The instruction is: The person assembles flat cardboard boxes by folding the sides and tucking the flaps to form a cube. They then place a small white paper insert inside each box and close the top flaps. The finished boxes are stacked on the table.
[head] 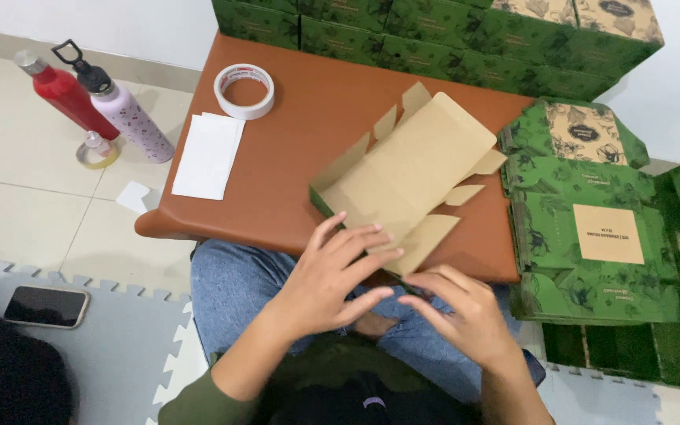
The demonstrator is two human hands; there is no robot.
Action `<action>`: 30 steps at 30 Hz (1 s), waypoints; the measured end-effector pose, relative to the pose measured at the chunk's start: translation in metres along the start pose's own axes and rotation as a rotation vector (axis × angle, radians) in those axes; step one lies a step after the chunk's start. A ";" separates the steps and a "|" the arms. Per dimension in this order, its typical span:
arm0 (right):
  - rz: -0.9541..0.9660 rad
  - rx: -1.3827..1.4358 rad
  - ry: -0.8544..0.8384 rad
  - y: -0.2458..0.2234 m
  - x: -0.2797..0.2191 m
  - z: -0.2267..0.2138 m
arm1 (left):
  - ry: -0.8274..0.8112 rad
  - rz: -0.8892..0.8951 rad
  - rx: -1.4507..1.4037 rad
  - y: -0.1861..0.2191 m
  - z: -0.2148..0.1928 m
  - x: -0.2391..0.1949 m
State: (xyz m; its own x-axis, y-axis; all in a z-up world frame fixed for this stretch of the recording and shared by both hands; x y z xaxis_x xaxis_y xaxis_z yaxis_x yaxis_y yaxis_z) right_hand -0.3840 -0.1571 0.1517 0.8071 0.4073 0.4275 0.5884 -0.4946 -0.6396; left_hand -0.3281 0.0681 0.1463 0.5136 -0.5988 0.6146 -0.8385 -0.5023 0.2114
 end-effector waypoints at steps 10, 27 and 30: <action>0.220 -0.007 -0.088 0.032 0.064 0.008 | 0.153 -0.275 0.021 -0.023 0.024 -0.048; 0.234 -0.005 0.079 0.058 0.064 0.039 | 0.308 -0.330 0.291 -0.027 0.021 -0.029; 0.216 -0.016 0.064 0.053 0.065 0.037 | 0.335 -0.333 0.333 -0.024 0.015 -0.014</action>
State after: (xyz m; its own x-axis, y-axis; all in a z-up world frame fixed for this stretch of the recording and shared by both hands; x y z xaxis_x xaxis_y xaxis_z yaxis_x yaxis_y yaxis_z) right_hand -0.3017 -0.1282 0.1216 0.9157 0.2407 0.3217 0.4015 -0.5776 -0.7107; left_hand -0.3124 0.0795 0.1212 0.6089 -0.1717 0.7744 -0.5112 -0.8314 0.2176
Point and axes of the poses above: each hand's wrist, its own x-axis towards the middle knuckle, its own z-axis out of the palm, y = z × x, the point moved 1 cm from there along x, towards the middle knuckle, and after that the axes turned 14 degrees about x, right-handed, at the moved point
